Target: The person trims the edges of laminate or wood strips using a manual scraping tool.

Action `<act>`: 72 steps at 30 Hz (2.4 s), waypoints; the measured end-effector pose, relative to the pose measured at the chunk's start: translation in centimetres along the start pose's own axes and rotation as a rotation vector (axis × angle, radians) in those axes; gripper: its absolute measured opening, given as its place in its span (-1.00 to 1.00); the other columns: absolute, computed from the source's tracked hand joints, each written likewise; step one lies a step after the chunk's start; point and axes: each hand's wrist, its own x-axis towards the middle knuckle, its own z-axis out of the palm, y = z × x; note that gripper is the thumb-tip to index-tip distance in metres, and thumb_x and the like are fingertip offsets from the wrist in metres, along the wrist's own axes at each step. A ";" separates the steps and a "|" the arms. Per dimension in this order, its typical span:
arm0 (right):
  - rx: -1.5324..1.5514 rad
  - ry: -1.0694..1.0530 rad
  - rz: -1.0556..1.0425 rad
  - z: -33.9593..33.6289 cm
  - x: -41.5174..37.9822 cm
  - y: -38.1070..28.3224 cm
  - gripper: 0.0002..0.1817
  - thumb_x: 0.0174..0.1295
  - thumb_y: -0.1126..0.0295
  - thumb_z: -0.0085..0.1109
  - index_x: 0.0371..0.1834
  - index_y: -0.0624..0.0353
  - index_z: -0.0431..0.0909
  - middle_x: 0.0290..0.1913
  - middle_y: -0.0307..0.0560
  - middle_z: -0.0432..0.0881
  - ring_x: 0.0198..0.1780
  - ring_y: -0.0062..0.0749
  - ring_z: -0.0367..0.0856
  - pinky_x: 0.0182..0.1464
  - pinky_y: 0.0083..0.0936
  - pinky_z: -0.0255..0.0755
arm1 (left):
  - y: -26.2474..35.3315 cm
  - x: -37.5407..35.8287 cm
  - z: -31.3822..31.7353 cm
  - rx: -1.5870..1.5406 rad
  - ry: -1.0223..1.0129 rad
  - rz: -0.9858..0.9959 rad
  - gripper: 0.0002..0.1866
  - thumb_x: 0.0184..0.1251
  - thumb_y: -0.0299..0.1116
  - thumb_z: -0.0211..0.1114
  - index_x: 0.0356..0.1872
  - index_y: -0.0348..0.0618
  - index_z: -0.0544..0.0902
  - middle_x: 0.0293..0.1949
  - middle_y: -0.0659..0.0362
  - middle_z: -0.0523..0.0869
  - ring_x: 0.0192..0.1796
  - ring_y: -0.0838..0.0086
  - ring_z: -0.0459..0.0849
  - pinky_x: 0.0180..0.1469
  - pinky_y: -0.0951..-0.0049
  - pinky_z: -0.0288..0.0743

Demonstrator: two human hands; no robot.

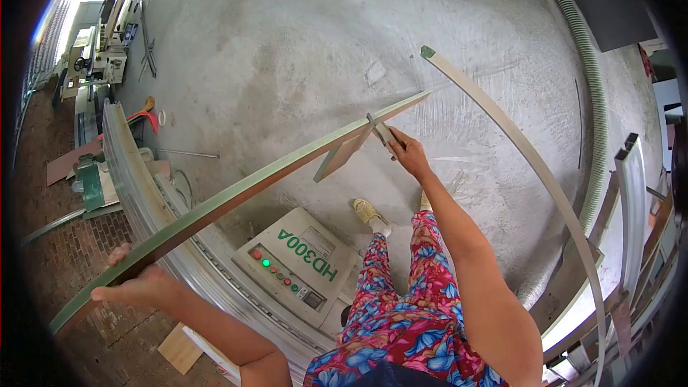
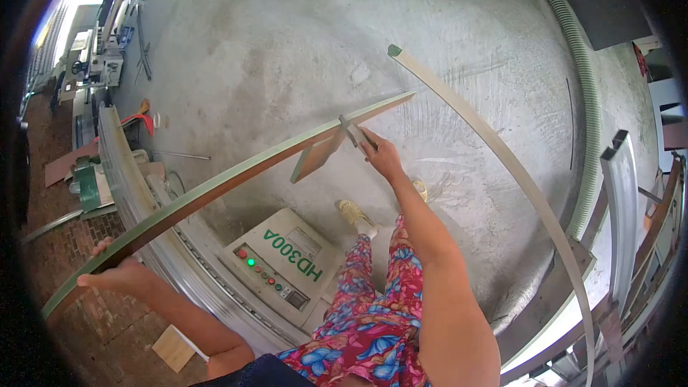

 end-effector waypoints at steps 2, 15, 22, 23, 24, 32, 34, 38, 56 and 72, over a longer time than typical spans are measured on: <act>0.019 0.013 0.047 -0.7 1.2 3.1 -0.54 0.24 0.36 0.12 0.24 0.10 0.41 -0.20 0.07 0.67 -0.44 -0.42 0.65 -0.34 -0.48 0.56 | -0.2 0.2 -0.1 0.036 0.008 -0.009 -0.26 0.21 0.46 -0.21 -0.38 -0.16 0.37 -0.42 0.12 0.43 -0.30 0.35 0.48 -0.10 0.26 0.46; -0.197 0.218 0.270 -4.1 -0.9 2.3 -0.54 0.23 0.27 0.05 0.22 0.12 0.42 -0.32 0.12 0.66 -0.54 -0.32 0.67 -0.41 -0.49 0.54 | 0.9 -0.4 0.1 0.008 -0.066 0.112 -0.35 0.21 0.37 -0.01 -0.44 -0.14 0.41 -0.47 0.15 0.46 -0.31 0.38 0.51 -0.18 0.28 0.48; -0.005 0.103 0.099 -3.8 -9.7 -3.3 -0.54 0.24 0.40 0.06 0.23 0.23 0.39 -0.33 -0.01 0.63 -0.48 -0.48 0.61 -0.45 -0.49 0.57 | 6.2 7.0 0.3 -0.126 0.138 0.085 -0.31 0.24 0.03 0.20 0.13 -0.45 0.36 -0.11 -0.04 0.54 -0.09 0.25 0.56 -0.01 0.19 0.49; 0.015 0.094 0.087 -3.8 -10.8 -4.1 -0.54 0.24 0.41 0.06 0.23 0.25 0.38 -0.31 -0.01 0.63 -0.48 -0.48 0.61 -0.45 -0.50 0.57 | 5.5 9.1 -0.9 0.177 0.221 -0.020 -0.37 0.22 -0.05 0.24 0.09 -0.44 0.38 -0.11 -0.03 0.54 -0.09 0.26 0.56 -0.03 0.20 0.49; 0.036 0.085 0.078 -3.7 -11.9 -4.9 -0.54 0.25 0.41 0.06 0.23 0.26 0.38 -0.30 -0.01 0.63 -0.48 -0.49 0.61 -0.45 -0.50 0.57 | 4.2 10.1 -1.0 0.265 0.309 -0.065 -0.43 0.19 -0.14 0.27 0.05 -0.42 0.40 -0.12 -0.01 0.54 -0.11 0.28 0.56 -0.09 0.21 0.50; 0.110 0.047 -0.042 -2.5 -16.7 -11.9 -0.53 0.27 0.45 0.06 0.27 0.27 0.34 -0.30 -0.06 0.62 -0.43 -0.53 0.56 -0.42 -0.57 0.55 | 0.1 11.9 -2.2 -0.588 -0.063 -0.203 -0.66 0.09 -0.53 0.25 -0.06 -0.28 0.45 -0.27 0.15 0.57 -0.48 0.49 0.50 -0.47 0.49 0.41; 0.159 0.029 -0.078 -1.6 -16.9 -13.9 -0.51 0.27 0.44 0.06 0.28 0.27 0.32 -0.30 -0.06 0.62 -0.42 -0.53 0.56 -0.42 -0.57 0.55 | 3.1 10.7 -1.5 -0.591 -0.199 -0.214 -0.65 0.13 -0.51 0.20 -0.02 -0.32 0.44 -0.21 0.10 0.58 -0.36 0.41 0.59 -0.35 0.44 0.50; 0.234 -0.049 -0.168 1.3 -17.6 -19.4 -0.51 0.30 0.37 0.05 0.31 0.16 0.31 -0.35 -0.08 0.60 -0.46 -0.51 0.57 -0.44 -0.58 0.49 | 8.5 12.3 -2.4 -0.714 -0.196 -0.134 -0.64 0.20 -0.45 0.18 0.02 -0.35 0.42 -0.09 -0.02 0.59 -0.14 0.28 0.63 -0.11 0.33 0.54; 0.359 -0.782 -0.645 23.2 -27.8 -50.2 -0.54 0.35 0.36 -0.03 0.31 0.22 0.29 -0.17 -0.06 0.60 -0.37 -0.56 0.59 -0.33 -0.65 0.49 | 10.1 20.8 -11.6 -0.604 0.102 0.073 -0.47 0.50 0.03 -0.23 0.01 -0.32 0.39 -0.18 -0.02 0.64 -0.10 0.30 0.64 -0.08 0.38 0.51; 0.378 -0.923 -1.078 38.3 -36.5 -65.4 -0.60 0.27 0.35 -0.04 0.06 0.45 0.41 -0.44 0.02 0.61 -0.54 -0.40 0.62 -0.38 -0.49 0.46 | 6.8 20.3 -12.2 -0.698 0.009 0.160 -0.47 0.49 0.00 -0.15 0.13 -0.29 0.42 0.00 0.13 0.57 0.01 0.44 0.55 0.05 0.41 0.42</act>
